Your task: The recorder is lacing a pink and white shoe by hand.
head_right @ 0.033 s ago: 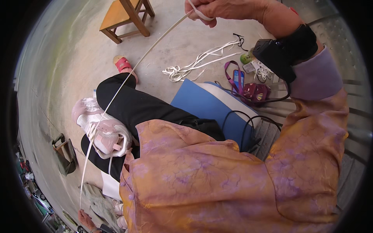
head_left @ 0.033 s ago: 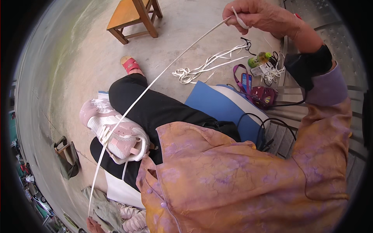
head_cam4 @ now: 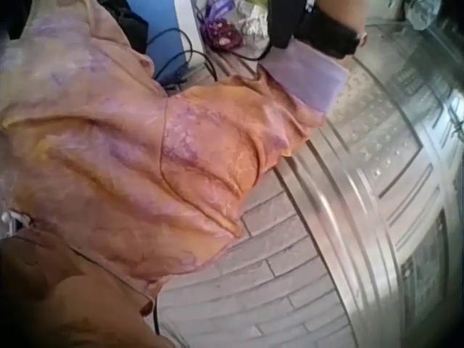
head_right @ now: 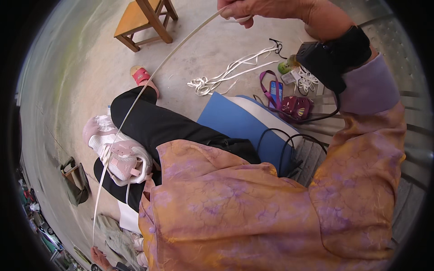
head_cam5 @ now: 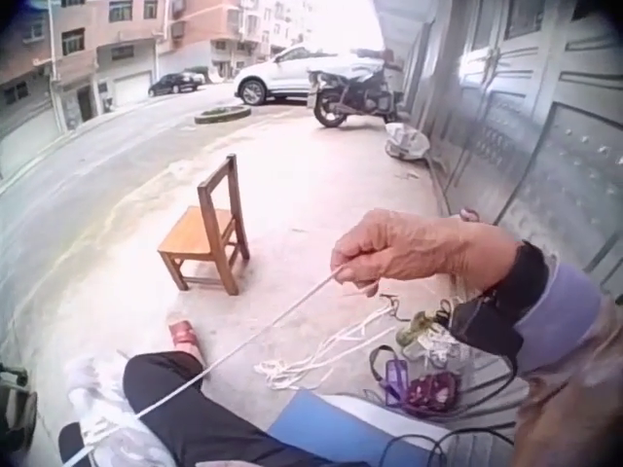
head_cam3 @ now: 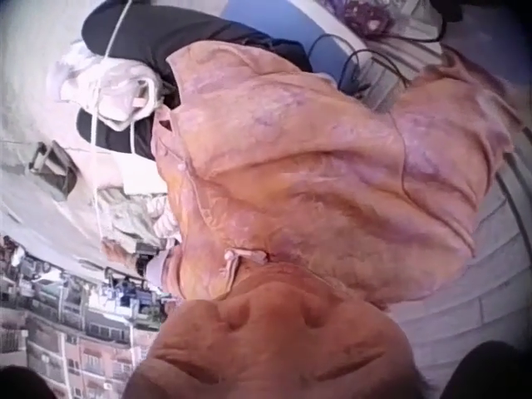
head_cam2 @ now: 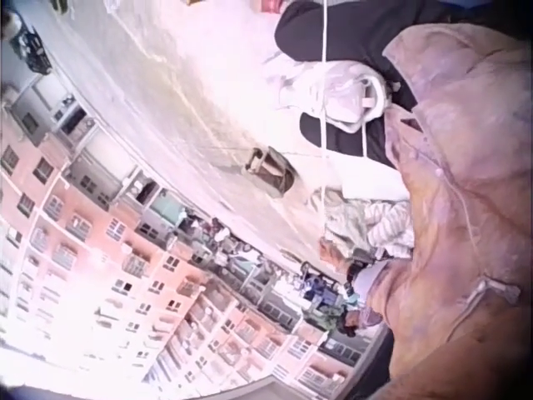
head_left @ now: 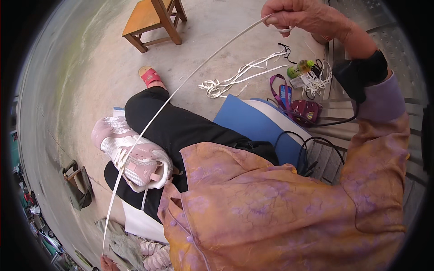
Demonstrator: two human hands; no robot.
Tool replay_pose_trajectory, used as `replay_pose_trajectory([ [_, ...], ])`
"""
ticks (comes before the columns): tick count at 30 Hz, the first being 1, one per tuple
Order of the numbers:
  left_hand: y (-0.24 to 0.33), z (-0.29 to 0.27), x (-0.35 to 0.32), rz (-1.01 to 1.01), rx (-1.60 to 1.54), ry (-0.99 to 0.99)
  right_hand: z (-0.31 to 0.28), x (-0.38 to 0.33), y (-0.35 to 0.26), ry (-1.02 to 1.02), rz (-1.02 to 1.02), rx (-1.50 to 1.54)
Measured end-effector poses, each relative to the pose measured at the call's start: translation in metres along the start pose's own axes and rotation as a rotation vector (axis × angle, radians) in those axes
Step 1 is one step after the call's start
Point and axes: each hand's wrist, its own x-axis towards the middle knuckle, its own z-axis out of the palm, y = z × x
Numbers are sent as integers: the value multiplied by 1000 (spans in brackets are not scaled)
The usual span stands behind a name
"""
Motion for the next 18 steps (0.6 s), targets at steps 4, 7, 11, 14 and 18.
replay_pose_trajectory([
  [4,92,3,2,-276,203,-2,-22,-18,-14,120,139,-309],
  [7,36,-40,45,-393,165,-206,-45,3,10,174,-3,-246],
  [11,-2,13,33,-539,-258,29,0,32,38,314,191,-112],
  [14,139,83,4,-721,-570,-335,106,59,58,191,378,331],
  [18,261,152,-13,-676,-1090,-775,212,72,41,-202,428,764],
])
